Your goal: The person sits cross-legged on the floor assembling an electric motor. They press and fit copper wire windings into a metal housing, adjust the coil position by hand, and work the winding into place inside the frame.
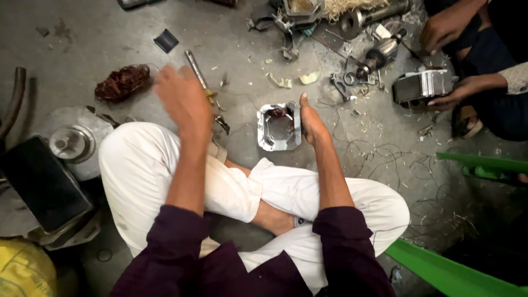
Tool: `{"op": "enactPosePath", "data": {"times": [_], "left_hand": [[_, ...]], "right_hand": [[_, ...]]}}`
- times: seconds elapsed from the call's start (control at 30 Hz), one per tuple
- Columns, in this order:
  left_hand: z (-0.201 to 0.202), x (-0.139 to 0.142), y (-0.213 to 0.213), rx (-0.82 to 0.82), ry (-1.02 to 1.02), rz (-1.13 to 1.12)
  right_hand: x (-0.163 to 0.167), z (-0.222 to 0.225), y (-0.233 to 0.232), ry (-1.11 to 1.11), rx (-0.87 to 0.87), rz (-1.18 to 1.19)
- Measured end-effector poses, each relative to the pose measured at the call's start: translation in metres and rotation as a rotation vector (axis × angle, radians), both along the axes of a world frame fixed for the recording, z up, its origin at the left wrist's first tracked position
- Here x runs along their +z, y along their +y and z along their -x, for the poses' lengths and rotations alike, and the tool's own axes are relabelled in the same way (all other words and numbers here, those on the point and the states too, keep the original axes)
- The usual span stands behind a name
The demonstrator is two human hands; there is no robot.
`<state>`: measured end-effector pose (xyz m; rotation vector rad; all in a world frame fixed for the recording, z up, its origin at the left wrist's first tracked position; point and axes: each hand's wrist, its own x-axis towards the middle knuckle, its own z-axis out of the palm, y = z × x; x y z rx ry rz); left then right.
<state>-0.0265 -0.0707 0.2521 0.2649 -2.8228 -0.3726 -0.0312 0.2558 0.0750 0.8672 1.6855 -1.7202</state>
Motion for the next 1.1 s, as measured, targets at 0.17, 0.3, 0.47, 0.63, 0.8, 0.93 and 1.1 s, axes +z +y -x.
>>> {"op": "enactPosePath", "data": {"times": [0.17,0.3,0.47,0.63,0.8,0.93,1.1], "left_hand": [[-0.021,-0.026,0.089,-0.757,0.360,-0.115],[-0.022,-0.067,0.091,-0.667,-0.071,0.141],[-0.033,-0.101,0.089,-0.657,-0.118,0.147],[-0.045,-0.106,0.108,-0.705,-0.109,0.151],[-0.041,-0.100,0.095,-0.783,-0.211,-0.010],[-0.043,-0.103,0.103,-0.813,-0.201,0.003],[-0.033,-0.119,0.105,-0.800,-0.240,-0.064]], "right_hand": [[0.015,-0.004,-0.006,0.004,0.008,-0.019],[0.015,-0.004,-0.005,0.016,0.002,-0.101],[0.011,-0.001,-0.006,0.071,0.013,0.058],[0.015,-0.002,-0.009,0.055,0.018,0.026],[0.019,-0.002,-0.009,0.066,0.026,-0.006],[0.019,-0.002,-0.010,0.069,0.031,-0.008],[0.022,-0.002,-0.012,0.058,0.019,-0.046]]}}
